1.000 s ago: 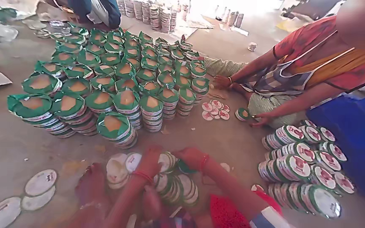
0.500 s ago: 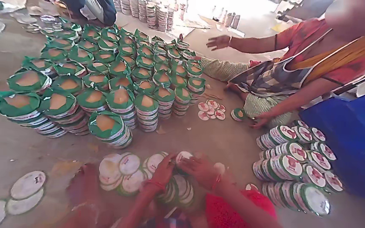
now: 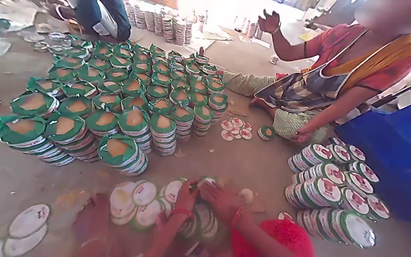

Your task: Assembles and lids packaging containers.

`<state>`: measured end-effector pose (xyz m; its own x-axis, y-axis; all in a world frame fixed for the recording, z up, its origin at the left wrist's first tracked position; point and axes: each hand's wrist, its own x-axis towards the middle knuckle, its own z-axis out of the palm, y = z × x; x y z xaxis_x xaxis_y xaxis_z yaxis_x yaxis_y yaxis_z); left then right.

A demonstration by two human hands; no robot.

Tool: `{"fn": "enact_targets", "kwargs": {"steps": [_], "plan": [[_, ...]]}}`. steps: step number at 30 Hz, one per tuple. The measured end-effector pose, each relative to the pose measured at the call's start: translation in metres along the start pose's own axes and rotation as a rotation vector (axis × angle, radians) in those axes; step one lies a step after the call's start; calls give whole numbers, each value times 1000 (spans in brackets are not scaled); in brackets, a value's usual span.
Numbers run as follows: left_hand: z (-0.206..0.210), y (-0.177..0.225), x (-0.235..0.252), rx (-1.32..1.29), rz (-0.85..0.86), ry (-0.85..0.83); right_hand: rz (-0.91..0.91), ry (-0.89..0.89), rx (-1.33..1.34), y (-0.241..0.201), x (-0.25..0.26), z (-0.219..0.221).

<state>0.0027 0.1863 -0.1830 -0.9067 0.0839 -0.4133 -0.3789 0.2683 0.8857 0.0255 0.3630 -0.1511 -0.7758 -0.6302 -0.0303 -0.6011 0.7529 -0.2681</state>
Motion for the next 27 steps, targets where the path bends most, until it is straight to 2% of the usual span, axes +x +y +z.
{"fn": "enact_targets", "kwargs": {"steps": [2,9,15,19,22,27], "plan": [[1,2,-1,28,-15,14,68,-90,15,-1,5,5],[5,3,-3,-1,-8,29,133,-11,135,5,3,19],[10,-6,-3,47,112,93,197,-32,184,11,6,29],[12,-13,-7,152,232,103,280,-139,130,1,9,18],[12,-17,-7,255,326,122,311,-133,77,-1,11,22],[13,-15,-5,377,345,122,314,-99,172,-3,10,16]]}}
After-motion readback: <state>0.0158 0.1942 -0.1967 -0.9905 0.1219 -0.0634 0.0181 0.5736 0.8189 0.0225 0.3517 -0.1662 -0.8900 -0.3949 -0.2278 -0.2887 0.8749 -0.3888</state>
